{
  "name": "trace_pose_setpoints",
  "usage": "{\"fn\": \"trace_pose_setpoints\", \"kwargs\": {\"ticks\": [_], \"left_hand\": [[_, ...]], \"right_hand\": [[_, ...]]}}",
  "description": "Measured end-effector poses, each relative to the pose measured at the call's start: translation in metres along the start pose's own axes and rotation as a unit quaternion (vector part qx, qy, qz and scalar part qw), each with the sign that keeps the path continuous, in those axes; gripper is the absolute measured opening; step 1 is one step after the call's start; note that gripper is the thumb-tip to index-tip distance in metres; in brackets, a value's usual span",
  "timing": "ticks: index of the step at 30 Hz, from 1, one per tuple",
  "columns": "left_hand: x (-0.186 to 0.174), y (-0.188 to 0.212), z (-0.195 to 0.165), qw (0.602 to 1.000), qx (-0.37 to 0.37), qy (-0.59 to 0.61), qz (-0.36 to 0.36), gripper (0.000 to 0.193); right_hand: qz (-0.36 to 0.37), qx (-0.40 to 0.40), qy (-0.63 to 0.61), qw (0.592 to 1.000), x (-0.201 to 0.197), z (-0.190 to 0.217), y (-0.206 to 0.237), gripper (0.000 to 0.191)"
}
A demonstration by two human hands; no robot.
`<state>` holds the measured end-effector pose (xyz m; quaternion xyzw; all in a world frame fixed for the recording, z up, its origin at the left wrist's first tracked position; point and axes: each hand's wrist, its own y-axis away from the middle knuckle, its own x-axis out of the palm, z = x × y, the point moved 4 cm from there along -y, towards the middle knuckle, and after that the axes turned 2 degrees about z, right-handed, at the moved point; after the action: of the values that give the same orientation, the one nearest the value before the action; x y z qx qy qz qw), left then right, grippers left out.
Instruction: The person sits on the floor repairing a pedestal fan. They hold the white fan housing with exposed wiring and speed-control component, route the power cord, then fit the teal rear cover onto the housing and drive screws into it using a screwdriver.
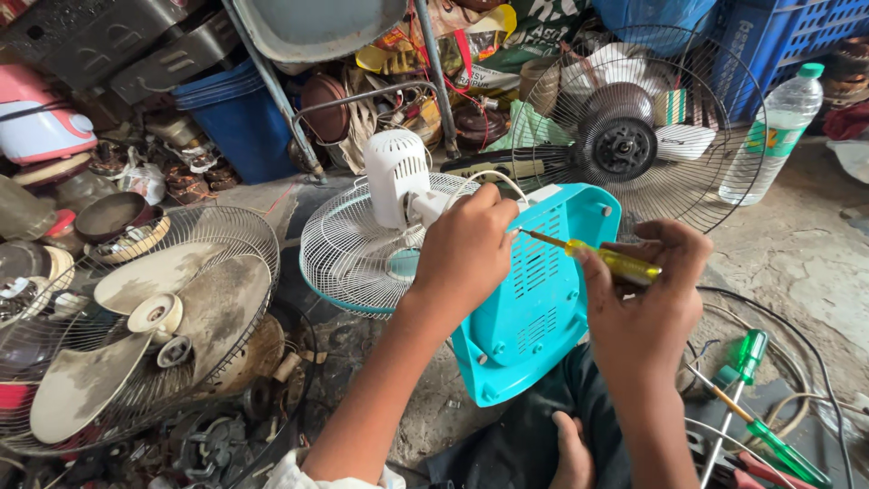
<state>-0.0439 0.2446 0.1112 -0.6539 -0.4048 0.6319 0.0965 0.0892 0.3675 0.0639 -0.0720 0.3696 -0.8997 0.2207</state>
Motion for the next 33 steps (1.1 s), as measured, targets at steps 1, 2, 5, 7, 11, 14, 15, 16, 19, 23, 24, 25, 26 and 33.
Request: {"fn": "trace_pose_setpoints", "kwargs": {"ticks": [1, 2, 5, 7, 11, 14, 15, 16, 19, 23, 24, 25, 26, 33], "left_hand": [[0.0, 0.001, 0.0, 1.0, 0.006, -0.002, -0.004, 0.015], [-0.001, 0.002, -0.001, 1.0, 0.011, -0.003, -0.008, 0.015], [-0.001, 0.003, -0.001, 1.0, 0.014, 0.003, -0.006, 0.016], [-0.001, 0.004, -0.001, 1.0, 0.01, -0.003, 0.002, 0.015], [0.001, 0.007, -0.002, 1.0, 0.004, -0.014, 0.008, 0.015], [0.002, 0.008, 0.001, 1.0, 0.01, -0.012, -0.007, 0.015], [0.001, 0.008, 0.001, 1.0, 0.018, -0.018, -0.015, 0.013], [0.002, 0.008, 0.001, 0.999, 0.024, -0.023, -0.022, 0.011], [0.002, 0.012, 0.0, 0.997, 0.043, -0.051, -0.024, 0.01], [-0.002, 0.022, -0.003, 0.995, 0.053, -0.075, -0.026, 0.01], [-0.003, 0.024, -0.004, 0.996, 0.05, -0.074, -0.026, 0.01], [-0.005, 0.028, -0.005, 0.996, 0.049, -0.074, -0.029, 0.009], [-0.007, 0.029, -0.007, 0.995, 0.05, -0.073, -0.035, 0.009], [-0.029, 0.023, -0.024, 0.997, 0.031, -0.049, -0.053, 0.01]], "right_hand": [[-0.01, 0.001, 0.029, 1.0, 0.0, -0.002, 0.001, 0.049], [-0.003, 0.014, 0.037, 0.999, 0.0, -0.005, 0.002, 0.048], [0.025, 0.006, 0.04, 0.999, -0.003, -0.01, 0.001, 0.046], [0.062, -0.045, 0.018, 0.997, -0.003, -0.007, 0.004, 0.047], [-0.022, -0.039, 0.051, 0.998, -0.003, -0.008, 0.014, 0.034], [-0.029, -0.028, 0.058, 0.997, 0.001, -0.007, 0.02, 0.03], [-0.01, -0.07, 0.065, 0.995, 0.002, -0.002, 0.021, 0.029], [0.011, -0.11, 0.073, 0.991, 0.005, 0.003, 0.023, 0.028], [-0.023, -0.033, 0.025, 0.999, 0.0, 0.004, 0.022, 0.027], [0.016, 0.013, 0.03, 0.999, -0.006, 0.003, 0.019, 0.03], [0.052, -0.004, 0.017, 0.999, -0.008, 0.004, 0.019, 0.032], [0.085, -0.025, 0.002, 0.996, -0.009, 0.005, 0.02, 0.034], [0.071, -0.042, 0.019, 0.996, -0.01, 0.006, 0.023, 0.033], [0.02, 0.014, -0.02, 1.0, -0.016, 0.016, 0.021, 0.03]]}}
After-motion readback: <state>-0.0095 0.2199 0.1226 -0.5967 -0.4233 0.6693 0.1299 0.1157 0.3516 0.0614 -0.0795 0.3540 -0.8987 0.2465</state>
